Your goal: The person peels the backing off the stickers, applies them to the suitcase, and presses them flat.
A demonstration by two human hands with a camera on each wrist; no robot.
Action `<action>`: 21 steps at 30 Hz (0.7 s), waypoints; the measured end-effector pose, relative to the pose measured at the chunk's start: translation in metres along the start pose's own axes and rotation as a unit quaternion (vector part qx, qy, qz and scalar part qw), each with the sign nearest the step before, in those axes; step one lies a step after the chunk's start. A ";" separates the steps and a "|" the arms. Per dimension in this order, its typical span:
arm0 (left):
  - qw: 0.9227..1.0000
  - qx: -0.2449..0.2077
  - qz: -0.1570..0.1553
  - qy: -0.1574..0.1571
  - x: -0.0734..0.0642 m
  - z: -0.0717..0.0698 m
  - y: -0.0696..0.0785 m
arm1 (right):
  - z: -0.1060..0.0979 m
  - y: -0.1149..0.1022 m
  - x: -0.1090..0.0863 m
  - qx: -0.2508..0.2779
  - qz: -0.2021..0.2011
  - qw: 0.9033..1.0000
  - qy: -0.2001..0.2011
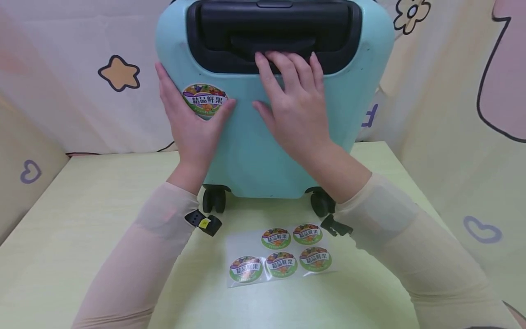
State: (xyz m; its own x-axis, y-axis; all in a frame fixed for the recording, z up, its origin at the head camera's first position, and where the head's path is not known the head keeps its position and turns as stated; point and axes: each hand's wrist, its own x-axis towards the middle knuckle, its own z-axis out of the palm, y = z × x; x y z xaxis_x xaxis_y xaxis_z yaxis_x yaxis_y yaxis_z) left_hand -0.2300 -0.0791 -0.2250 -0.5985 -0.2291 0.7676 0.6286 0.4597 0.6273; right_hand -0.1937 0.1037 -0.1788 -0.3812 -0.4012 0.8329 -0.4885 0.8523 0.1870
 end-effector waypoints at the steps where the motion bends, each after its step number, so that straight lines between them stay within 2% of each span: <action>1: 1.000 0.003 0.001 0.001 0.000 0.000 0.000 | 0.000 0.000 0.000 0.000 0.000 1.000 0.000; 8: 0.998 -0.046 0.049 0.013 -0.001 -0.005 -0.008 | 0.000 -0.001 0.000 0.003 0.003 1.000 -0.001; 14: 0.996 -0.079 0.042 0.012 0.000 -0.004 -0.012 | 0.000 -0.001 -0.001 -0.002 -0.001 1.000 0.001; 21: 0.991 -0.122 0.045 0.030 -0.004 -0.004 -0.016 | 0.000 -0.001 -0.002 -0.001 -0.003 1.000 0.005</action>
State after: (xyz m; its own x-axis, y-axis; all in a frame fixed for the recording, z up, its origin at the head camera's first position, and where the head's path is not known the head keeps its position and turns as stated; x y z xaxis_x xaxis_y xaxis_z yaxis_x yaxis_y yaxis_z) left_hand -0.2357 -0.0890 -0.2369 -0.5087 -0.2511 0.8235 0.7837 0.2610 0.5637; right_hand -0.1925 0.1037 -0.1805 -0.3697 -0.4032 0.8371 -0.4889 0.8506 0.1938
